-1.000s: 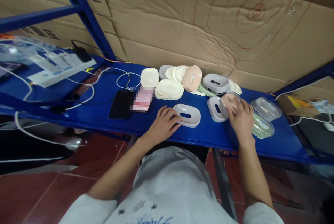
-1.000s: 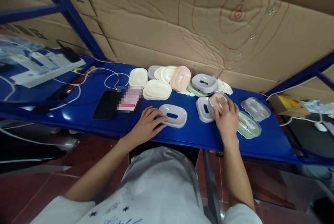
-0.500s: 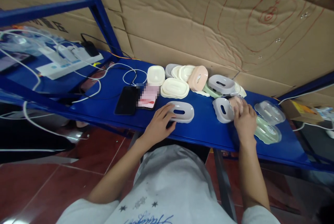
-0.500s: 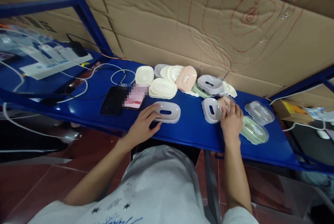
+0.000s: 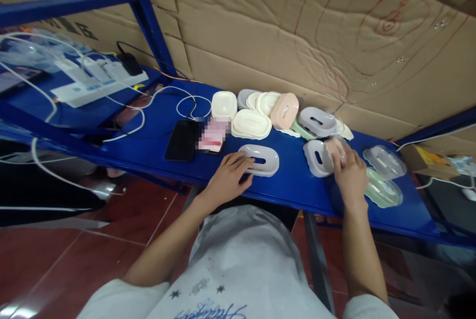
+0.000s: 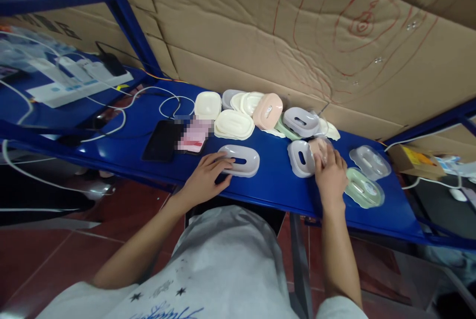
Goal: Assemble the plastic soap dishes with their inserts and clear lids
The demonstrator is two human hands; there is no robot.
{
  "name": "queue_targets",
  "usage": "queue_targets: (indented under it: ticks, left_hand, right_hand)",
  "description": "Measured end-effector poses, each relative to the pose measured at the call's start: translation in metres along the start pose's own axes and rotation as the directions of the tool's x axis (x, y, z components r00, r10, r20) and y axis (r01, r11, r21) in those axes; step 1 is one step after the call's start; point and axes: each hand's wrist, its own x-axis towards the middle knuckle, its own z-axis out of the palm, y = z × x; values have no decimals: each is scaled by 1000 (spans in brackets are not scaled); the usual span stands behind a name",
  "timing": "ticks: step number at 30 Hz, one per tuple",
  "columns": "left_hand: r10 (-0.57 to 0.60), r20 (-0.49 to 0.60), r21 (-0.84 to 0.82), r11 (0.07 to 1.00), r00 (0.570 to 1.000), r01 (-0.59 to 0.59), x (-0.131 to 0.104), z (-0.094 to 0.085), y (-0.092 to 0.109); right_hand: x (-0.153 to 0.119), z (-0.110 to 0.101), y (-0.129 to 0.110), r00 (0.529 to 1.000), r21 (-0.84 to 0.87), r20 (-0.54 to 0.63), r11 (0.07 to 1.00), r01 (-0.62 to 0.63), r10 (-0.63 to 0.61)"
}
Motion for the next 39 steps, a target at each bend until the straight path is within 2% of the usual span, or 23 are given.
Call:
queue_targets:
  ticks: [4, 6, 10, 14, 16, 18, 20, 22, 23, 25, 27, 29, 32, 36, 39]
  left_hand:
    - [3, 6, 4, 1000, 1000, -3, 0, 0, -1]
    - [3, 6, 10, 1000, 1000, -3, 0, 1, -1]
    - [2, 6, 17, 1000, 1000, -2, 0, 1, 0]
    - [3, 9, 16, 1000, 1000, -4, 0, 1, 0]
    - [2, 6, 21, 1000, 1000, -2, 0, 0, 0]
    - [22, -7, 21, 1000, 1000, -22, 0, 0, 1]
    - [73, -63, 9, 997, 995, -72, -2, -1, 0]
    - [94, -213, -24, 994, 973, -102, -6, -1, -1]
    - [75, -313, -54, 994, 947, -96, -8, -1, -2]
    - [-28, -499, -144, 988, 866, -51, -13, 0, -6]
    - [-127, -591, -235, 972, 797, -19, -16, 2, -10]
    - [-162, -611, -273, 962, 775, -14, -18, 4, -13]
    - [-152, -590, -242, 970, 793, 5, -21, 3, -14]
    - [-174, -539, -213, 975, 824, 67, -21, -1, -9]
    - [-148, -458, -185, 980, 877, 69, -17, -4, -2]
  right_hand:
    - [-3, -11, -2, 995, 131, 60, 989, 67, -76]
    - [-4, -13, 1, 992, 164, 48, 981, 105, -114]
    - [-2, 0, 13, 987, 144, -18, 977, 160, -159]
    - [-2, 7, 17, 988, 118, 42, 983, 144, -149]
    - [1, -1, 7, 993, 71, 46, 992, 105, -109]
    - [6, -15, -14, 994, 74, -17, 991, 111, -110]
    - [14, -28, -47, 975, 165, -94, 963, 214, -201]
    - [25, -31, -88, 911, 284, -94, 867, 410, -401]
    - [31, -28, -109, 850, 329, -60, 793, 512, -524]
    - [43, -14, -150, 723, 361, 2, 675, 643, -690]
    - [55, 5, -183, 638, 341, 70, 619, 707, -767]
    - [61, 20, -202, 601, 319, 138, 610, 726, -787]
    - [50, 16, -203, 621, 340, 149, 630, 698, -769]
    - [1, -18, -166, 697, 458, 49, 636, 621, -715]
    - [-41, -32, -139, 729, 516, 35, 638, 572, -683]
